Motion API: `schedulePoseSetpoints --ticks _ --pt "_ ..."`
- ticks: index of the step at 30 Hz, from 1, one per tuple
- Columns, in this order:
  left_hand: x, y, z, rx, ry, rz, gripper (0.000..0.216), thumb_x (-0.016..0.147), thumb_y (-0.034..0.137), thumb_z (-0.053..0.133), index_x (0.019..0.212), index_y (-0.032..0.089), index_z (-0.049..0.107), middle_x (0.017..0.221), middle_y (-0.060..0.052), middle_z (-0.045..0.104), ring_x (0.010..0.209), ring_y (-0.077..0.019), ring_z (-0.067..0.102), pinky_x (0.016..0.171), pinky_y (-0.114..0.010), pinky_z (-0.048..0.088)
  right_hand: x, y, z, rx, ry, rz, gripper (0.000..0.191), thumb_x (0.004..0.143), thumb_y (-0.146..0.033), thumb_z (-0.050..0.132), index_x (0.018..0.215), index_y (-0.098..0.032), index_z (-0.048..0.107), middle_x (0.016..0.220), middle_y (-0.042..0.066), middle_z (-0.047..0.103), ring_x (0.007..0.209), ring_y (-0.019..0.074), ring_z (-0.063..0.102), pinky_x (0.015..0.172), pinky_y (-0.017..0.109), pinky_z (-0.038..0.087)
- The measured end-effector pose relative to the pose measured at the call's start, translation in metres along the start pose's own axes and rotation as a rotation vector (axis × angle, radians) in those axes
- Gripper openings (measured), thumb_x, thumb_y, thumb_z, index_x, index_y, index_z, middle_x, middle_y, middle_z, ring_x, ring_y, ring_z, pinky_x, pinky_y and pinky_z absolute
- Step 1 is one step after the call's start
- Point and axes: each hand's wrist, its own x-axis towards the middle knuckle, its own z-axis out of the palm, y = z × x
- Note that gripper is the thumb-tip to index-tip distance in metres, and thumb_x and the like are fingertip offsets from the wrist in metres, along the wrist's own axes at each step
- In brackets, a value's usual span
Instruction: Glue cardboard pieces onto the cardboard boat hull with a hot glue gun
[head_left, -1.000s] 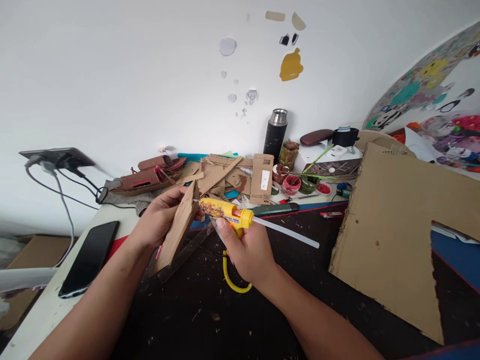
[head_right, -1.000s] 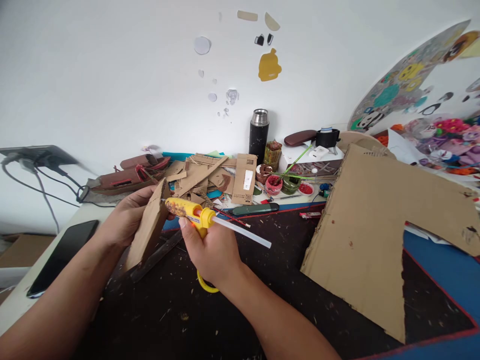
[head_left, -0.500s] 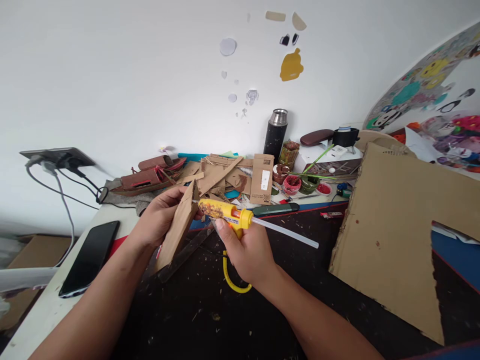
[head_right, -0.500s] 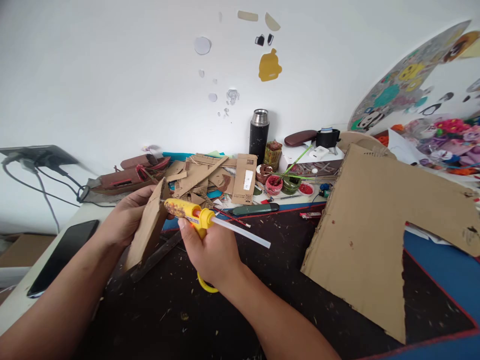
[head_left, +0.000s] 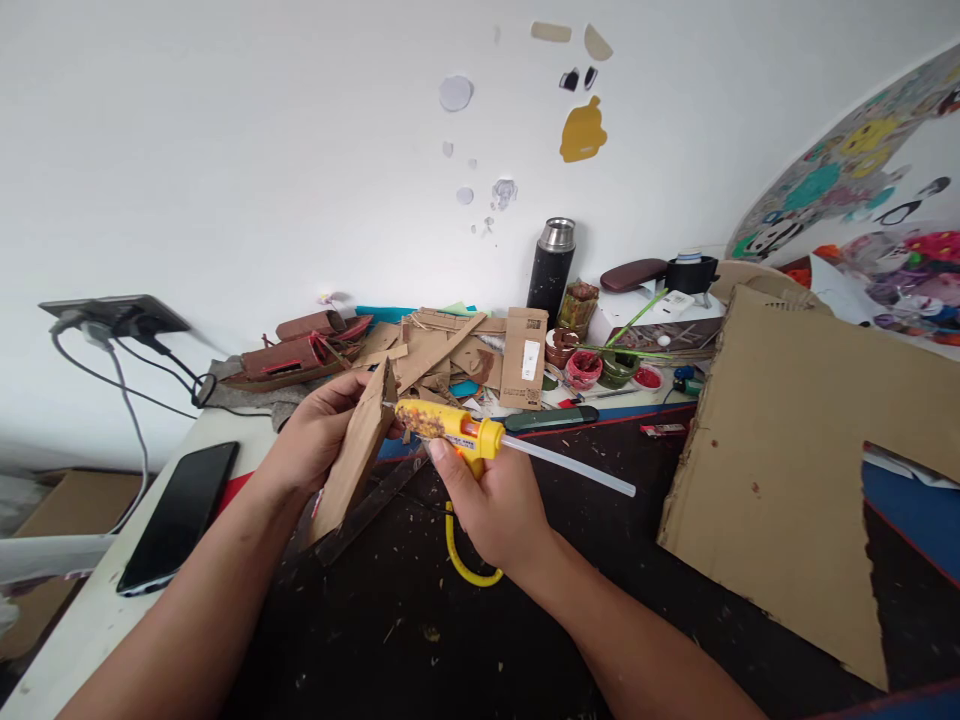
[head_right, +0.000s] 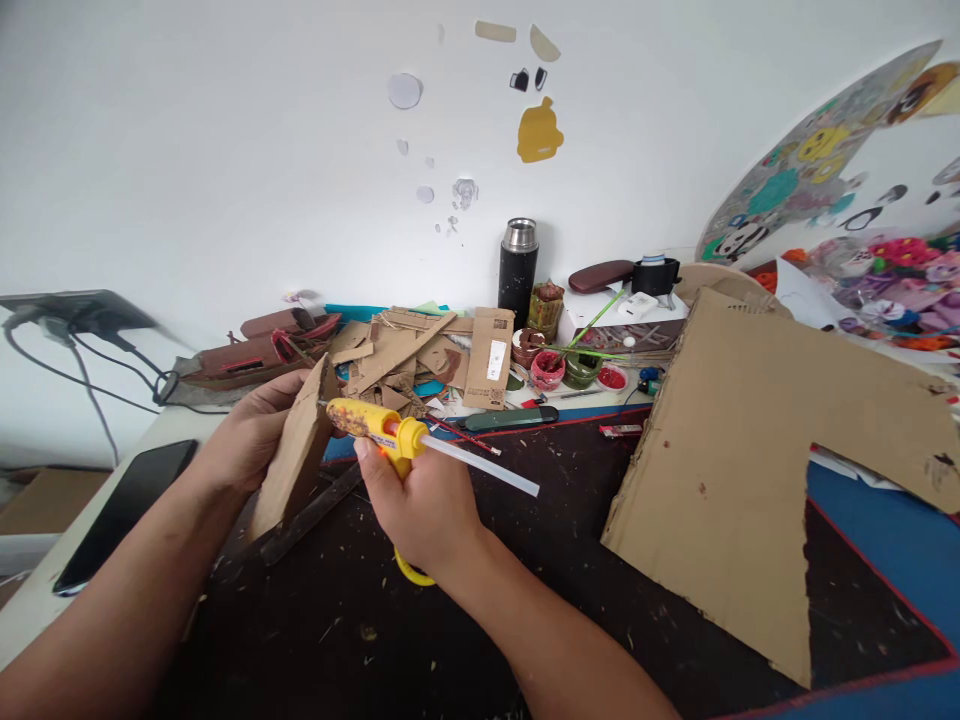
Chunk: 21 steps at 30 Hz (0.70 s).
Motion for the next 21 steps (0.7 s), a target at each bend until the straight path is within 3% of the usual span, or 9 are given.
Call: schedulePoseSetpoints --ticks 11,21 --pt "-0.0011 0.0027 0.0036 -0.034 0.043 -0.014 0.039 0.046 0.02 0.104 0.08 0.021 0.084 0.069 -0.001 0.081 0.054 -0.0177 0.074 0.051 -0.023 0.064 0.0002 -0.0009 -0.0006 -0.016 -0.01 0.008 0.035 0.106 -0.047 0.056 0.084 -0.021 0.066 0.072 0.002 0.064 0.07 0.0205 0.064 0.067 0.033 0.049" --pt "0.0004 0.0026 0.0046 -0.035 0.046 -0.01 0.039 0.046 0.018 0.103 0.081 0.021 0.085 0.07 -0.001 0.082 0.054 -0.0171 0.074 0.05 -0.021 0.063 0.0003 -0.0007 0.0002 0.01 -0.017 0.01 0.041 0.105 -0.048 0.056 0.073 -0.023 0.057 0.065 -0.001 0.054 0.063 0.0179 0.056 0.064 0.031 0.044"
